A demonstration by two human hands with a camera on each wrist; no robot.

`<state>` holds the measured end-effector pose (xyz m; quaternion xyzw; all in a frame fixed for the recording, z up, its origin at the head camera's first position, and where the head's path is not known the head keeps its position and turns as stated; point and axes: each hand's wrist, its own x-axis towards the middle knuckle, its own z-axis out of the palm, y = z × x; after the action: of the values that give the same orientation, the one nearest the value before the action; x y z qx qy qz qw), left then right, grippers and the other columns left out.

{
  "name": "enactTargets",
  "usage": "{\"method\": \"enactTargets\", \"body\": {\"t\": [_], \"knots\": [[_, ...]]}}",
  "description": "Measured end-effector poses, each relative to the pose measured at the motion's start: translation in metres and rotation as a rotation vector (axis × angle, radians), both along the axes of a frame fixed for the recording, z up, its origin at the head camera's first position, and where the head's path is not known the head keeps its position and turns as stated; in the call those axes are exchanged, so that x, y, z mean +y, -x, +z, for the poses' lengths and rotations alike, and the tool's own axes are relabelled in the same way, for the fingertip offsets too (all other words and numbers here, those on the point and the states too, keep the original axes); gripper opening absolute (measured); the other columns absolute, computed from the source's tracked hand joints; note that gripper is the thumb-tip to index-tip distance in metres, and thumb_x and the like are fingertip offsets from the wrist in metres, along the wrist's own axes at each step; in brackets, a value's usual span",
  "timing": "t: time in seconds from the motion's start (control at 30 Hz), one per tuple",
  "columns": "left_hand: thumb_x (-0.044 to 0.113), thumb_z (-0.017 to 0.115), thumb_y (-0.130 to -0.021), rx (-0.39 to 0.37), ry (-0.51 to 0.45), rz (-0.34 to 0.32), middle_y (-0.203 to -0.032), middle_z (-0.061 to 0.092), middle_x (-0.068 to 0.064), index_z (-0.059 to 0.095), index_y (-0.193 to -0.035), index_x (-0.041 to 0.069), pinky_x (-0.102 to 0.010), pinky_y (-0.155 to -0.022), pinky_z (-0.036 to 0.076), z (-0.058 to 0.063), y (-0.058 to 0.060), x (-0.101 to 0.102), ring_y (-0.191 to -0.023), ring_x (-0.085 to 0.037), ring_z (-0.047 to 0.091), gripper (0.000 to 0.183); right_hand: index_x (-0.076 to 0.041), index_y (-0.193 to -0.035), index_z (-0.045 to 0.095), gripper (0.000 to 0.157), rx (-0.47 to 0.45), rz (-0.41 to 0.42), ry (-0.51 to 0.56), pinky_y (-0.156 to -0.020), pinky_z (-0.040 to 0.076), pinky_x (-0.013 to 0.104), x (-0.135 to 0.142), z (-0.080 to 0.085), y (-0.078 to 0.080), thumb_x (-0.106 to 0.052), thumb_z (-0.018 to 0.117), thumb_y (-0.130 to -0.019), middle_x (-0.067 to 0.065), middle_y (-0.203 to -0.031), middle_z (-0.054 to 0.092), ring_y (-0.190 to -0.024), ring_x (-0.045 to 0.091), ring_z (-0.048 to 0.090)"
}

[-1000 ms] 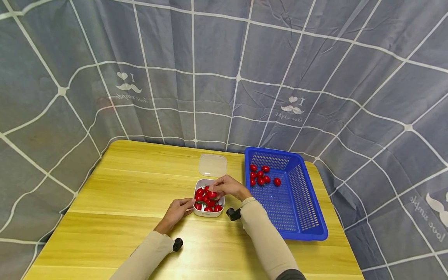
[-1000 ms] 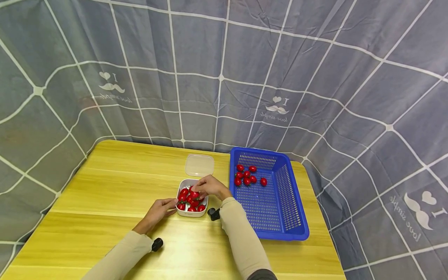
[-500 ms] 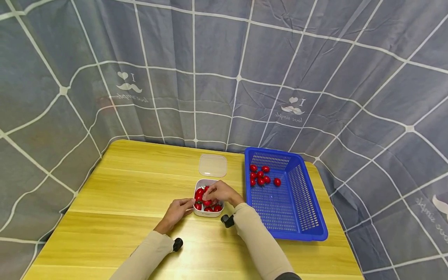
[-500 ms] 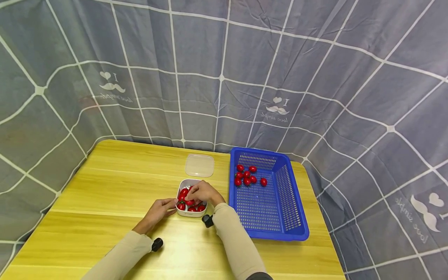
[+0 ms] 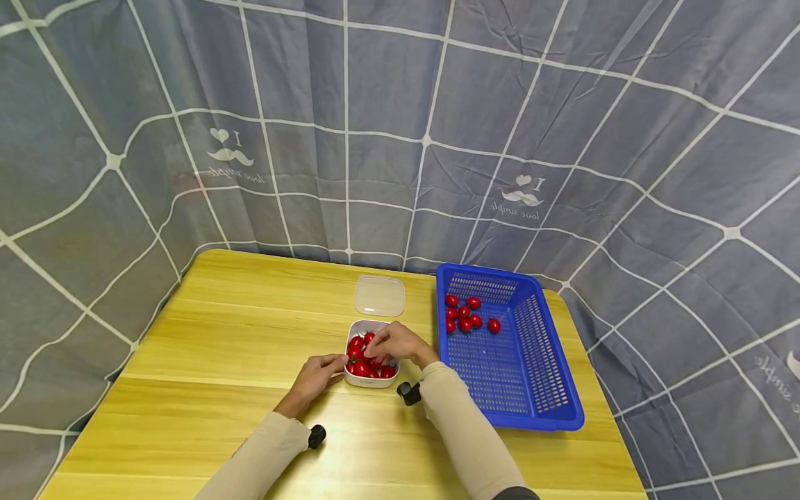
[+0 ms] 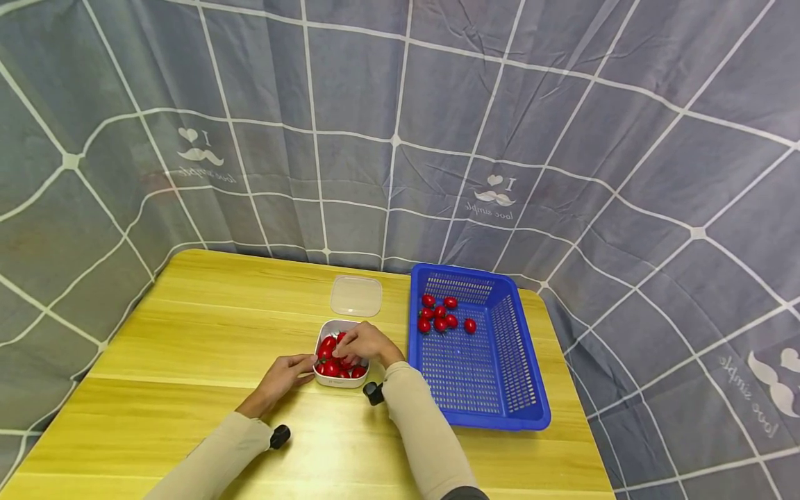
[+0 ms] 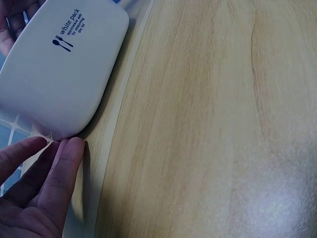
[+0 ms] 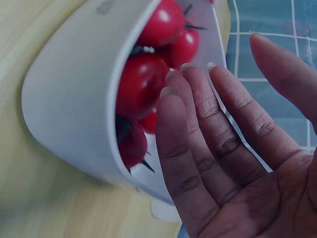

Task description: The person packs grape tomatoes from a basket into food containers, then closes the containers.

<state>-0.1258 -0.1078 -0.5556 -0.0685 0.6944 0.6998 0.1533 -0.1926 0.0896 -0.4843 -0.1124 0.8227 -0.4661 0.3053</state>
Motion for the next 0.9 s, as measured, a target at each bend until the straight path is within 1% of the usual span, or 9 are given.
{"method": "enactTargets", "body": {"t": [0.1,0.17,0.3,0.37,0.47,0.53,0.6,0.8,0.9], "knots": [[0.013,0.053,-0.1,-0.002,0.0,-0.007,-0.13,0.053,-0.031,0.053,-0.124,-0.018,-0.044,-0.098,0.05,0.0,0.0,0.0,-0.114,-0.034,0.058,0.04,0.005,-0.093,0.073,0.016,0.004,-0.015,0.017,-0.07,0.061,0.043,0.007,0.004,0.003,-0.008,0.071,-0.085,0.017,-0.083,0.071,-0.072,0.029,0.068],[0.013,0.053,-0.1,0.003,0.005,-0.013,-0.13,0.052,-0.032,0.053,-0.124,-0.019,-0.045,-0.098,0.05,0.0,0.0,0.0,-0.115,-0.035,0.057,0.04,0.007,-0.097,0.072,0.019,0.001,-0.026,0.033,-0.072,0.061,0.043,0.012,0.009,0.005,-0.008,0.07,-0.086,0.02,-0.087,0.071,-0.077,0.035,0.068],[0.015,0.053,-0.1,0.003,0.006,-0.018,-0.131,0.052,-0.031,0.052,-0.125,-0.019,-0.043,-0.098,0.05,-0.001,0.001,-0.001,-0.116,-0.035,0.056,0.042,0.008,-0.101,0.07,0.023,0.009,-0.058,0.072,-0.073,0.061,0.042,0.026,0.018,0.008,-0.011,0.069,-0.088,0.021,-0.092,0.071,-0.085,0.04,0.067],[0.019,0.055,-0.1,0.009,-0.001,-0.028,-0.131,0.052,-0.03,0.052,-0.126,-0.018,-0.04,-0.098,0.05,-0.001,0.001,-0.002,-0.117,-0.034,0.056,0.046,0.008,-0.103,0.069,0.025,0.009,-0.083,0.094,-0.075,0.061,0.042,0.033,0.023,0.008,-0.012,0.069,-0.089,0.018,-0.094,0.071,-0.086,0.039,0.067],[0.029,0.059,-0.097,0.044,-0.019,-0.04,-0.129,0.054,-0.029,0.053,-0.125,-0.018,-0.036,-0.095,0.052,-0.001,-0.001,-0.004,-0.114,-0.031,0.059,0.055,0.007,-0.105,0.069,0.026,0.0,-0.126,0.122,-0.076,0.06,0.04,0.045,0.028,0.009,-0.012,0.07,-0.088,0.015,-0.095,0.071,-0.086,0.034,0.068],[0.033,0.06,-0.096,0.079,-0.026,-0.054,-0.126,0.056,-0.03,0.053,-0.123,-0.02,-0.033,-0.092,0.054,-0.001,-0.003,-0.005,-0.11,-0.027,0.061,0.06,0.007,-0.105,0.069,0.026,0.006,-0.154,0.138,-0.075,0.061,0.04,0.053,0.03,0.01,-0.011,0.07,-0.087,0.012,-0.093,0.071,-0.083,0.03,0.068],[0.036,0.061,-0.095,0.089,-0.025,-0.058,-0.125,0.056,-0.03,0.053,-0.123,-0.02,-0.033,-0.091,0.055,-0.001,-0.003,-0.006,-0.108,-0.026,0.062,0.063,0.009,-0.107,0.068,0.027,0.007,-0.18,0.157,-0.076,0.061,0.04,0.061,0.03,0.012,-0.01,0.07,-0.088,0.012,-0.093,0.071,-0.083,0.028,0.068],[0.023,0.057,-0.099,0.007,0.012,-0.029,-0.13,0.053,-0.029,0.052,-0.126,-0.018,-0.038,-0.097,0.051,-0.002,-0.001,-0.003,-0.115,-0.032,0.058,0.049,0.015,-0.112,0.062,0.032,0.022,-0.26,0.224,-0.08,0.06,0.042,0.084,0.031,0.016,-0.008,0.067,-0.09,0.019,-0.098,0.07,-0.091,0.038,0.067],[0.018,0.055,-0.1,-0.014,0.022,-0.012,-0.13,0.053,-0.029,0.053,-0.126,-0.017,-0.039,-0.097,0.051,0.0,-0.001,-0.001,-0.114,-0.032,0.058,0.044,0.015,-0.112,0.062,0.035,0.044,-0.29,0.265,-0.081,0.059,0.044,0.095,0.031,0.017,-0.011,0.069,-0.089,0.018,-0.097,0.069,-0.089,0.038,0.067]]}}
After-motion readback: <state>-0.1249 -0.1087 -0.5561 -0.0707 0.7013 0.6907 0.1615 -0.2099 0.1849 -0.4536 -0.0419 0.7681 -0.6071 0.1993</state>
